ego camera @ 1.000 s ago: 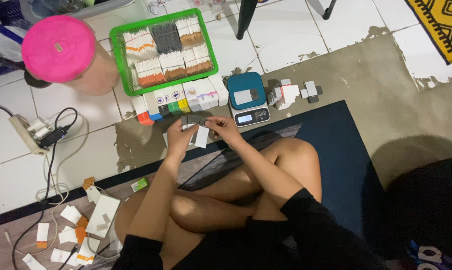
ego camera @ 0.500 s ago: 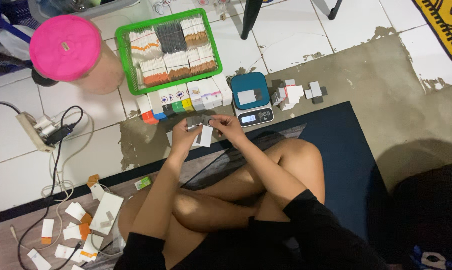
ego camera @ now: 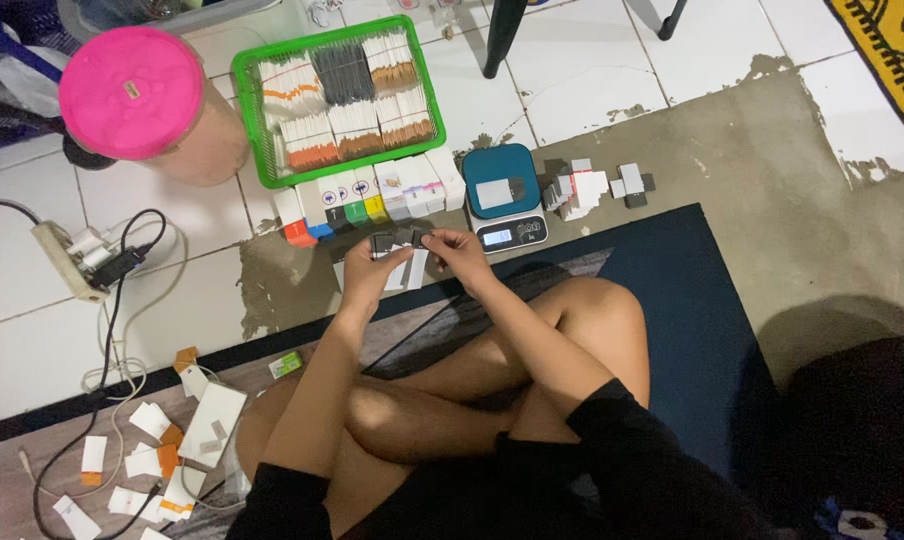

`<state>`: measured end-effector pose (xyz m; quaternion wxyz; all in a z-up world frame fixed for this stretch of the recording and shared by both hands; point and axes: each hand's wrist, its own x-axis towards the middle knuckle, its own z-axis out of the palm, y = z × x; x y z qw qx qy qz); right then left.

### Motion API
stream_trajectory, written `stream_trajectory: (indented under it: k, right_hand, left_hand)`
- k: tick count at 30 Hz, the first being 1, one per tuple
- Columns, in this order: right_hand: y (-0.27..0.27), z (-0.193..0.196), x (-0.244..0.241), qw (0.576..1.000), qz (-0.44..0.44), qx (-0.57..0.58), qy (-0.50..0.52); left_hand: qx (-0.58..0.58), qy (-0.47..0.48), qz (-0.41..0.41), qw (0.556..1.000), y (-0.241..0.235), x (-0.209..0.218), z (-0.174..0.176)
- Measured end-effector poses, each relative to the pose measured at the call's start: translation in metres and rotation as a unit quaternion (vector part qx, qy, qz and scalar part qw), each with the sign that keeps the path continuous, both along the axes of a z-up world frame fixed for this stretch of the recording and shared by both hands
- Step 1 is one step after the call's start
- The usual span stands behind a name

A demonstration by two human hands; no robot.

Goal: The person sits on a mat and repeatedly picks up small white rectangular items, places them on a digital scale, and then removes them. The person handles the items one at a time, occasionally placing them into a green basket or onto a pile on the floor.

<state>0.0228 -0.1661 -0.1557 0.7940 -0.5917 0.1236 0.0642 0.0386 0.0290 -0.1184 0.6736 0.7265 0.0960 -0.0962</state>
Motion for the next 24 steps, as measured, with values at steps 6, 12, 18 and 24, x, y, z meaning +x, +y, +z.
stream_trajectory:
  k: [6,12,18,24]
  right_hand:
    - [-0.003,0.025,-0.001,0.999,-0.038,0.006,-0.003]
    - [-0.009,0.034,0.000,0.998,-0.053,0.006,-0.031]
    - [-0.012,0.018,0.006,0.997,-0.031,-0.048,-0.053]
    - [-0.021,0.044,0.006,0.988,0.014,-0.136,-0.075]
  left_hand:
    - [0.017,0.021,0.027,0.999,-0.010,-0.003,-0.018]
    - [0.023,0.019,0.009,1.000,-0.025,-0.011,0.026]
    - [0.007,0.096,-0.024,0.995,-0.032,-0.016,0.056]
    - [0.004,-0.018,-0.071,0.997,-0.016,-0.011,0.021]
